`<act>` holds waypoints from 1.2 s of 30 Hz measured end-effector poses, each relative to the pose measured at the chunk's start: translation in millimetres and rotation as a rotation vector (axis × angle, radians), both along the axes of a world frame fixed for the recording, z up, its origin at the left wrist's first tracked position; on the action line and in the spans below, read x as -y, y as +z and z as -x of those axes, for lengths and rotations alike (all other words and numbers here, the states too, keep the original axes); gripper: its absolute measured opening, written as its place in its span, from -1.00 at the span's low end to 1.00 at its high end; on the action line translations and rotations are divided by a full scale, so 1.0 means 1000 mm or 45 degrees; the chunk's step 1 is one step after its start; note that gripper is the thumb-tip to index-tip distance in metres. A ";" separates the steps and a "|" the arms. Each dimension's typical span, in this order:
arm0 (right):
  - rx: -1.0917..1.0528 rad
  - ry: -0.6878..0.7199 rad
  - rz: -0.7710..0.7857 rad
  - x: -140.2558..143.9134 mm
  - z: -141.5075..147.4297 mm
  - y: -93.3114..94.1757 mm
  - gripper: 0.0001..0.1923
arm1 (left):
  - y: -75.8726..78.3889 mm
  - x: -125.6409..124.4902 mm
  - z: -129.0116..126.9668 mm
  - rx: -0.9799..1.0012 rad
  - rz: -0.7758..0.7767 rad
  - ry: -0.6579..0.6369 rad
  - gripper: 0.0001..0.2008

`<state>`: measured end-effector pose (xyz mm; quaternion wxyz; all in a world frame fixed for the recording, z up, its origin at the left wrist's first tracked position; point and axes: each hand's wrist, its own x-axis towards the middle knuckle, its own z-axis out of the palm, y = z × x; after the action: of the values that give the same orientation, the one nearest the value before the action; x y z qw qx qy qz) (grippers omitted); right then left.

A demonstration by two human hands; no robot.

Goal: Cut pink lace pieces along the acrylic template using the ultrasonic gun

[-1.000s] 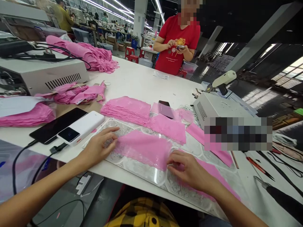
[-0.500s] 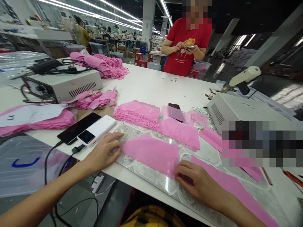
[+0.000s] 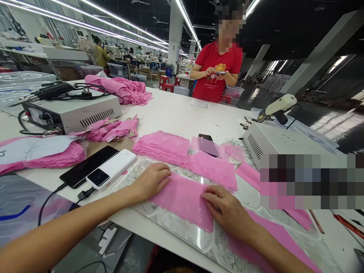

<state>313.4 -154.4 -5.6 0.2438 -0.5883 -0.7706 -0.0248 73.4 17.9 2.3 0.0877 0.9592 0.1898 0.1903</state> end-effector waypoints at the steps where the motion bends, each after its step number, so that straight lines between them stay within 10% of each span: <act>1: 0.003 0.011 -0.001 0.001 0.001 0.000 -0.76 | 0.003 -0.001 -0.004 -0.008 0.006 0.013 -0.83; 17: -0.066 0.017 0.081 0.003 0.001 0.005 -0.74 | -0.001 0.003 -0.002 -0.038 -0.197 -0.064 -0.71; 36: -0.237 -0.445 0.334 -0.019 -0.013 0.008 -0.78 | -0.015 -0.012 0.026 -0.169 -0.286 -0.224 -0.55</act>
<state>326.7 -135.2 2.3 0.2273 -0.7391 -0.6279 0.0882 47.1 29.9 -12.2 -0.0165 0.9864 0.0879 0.1382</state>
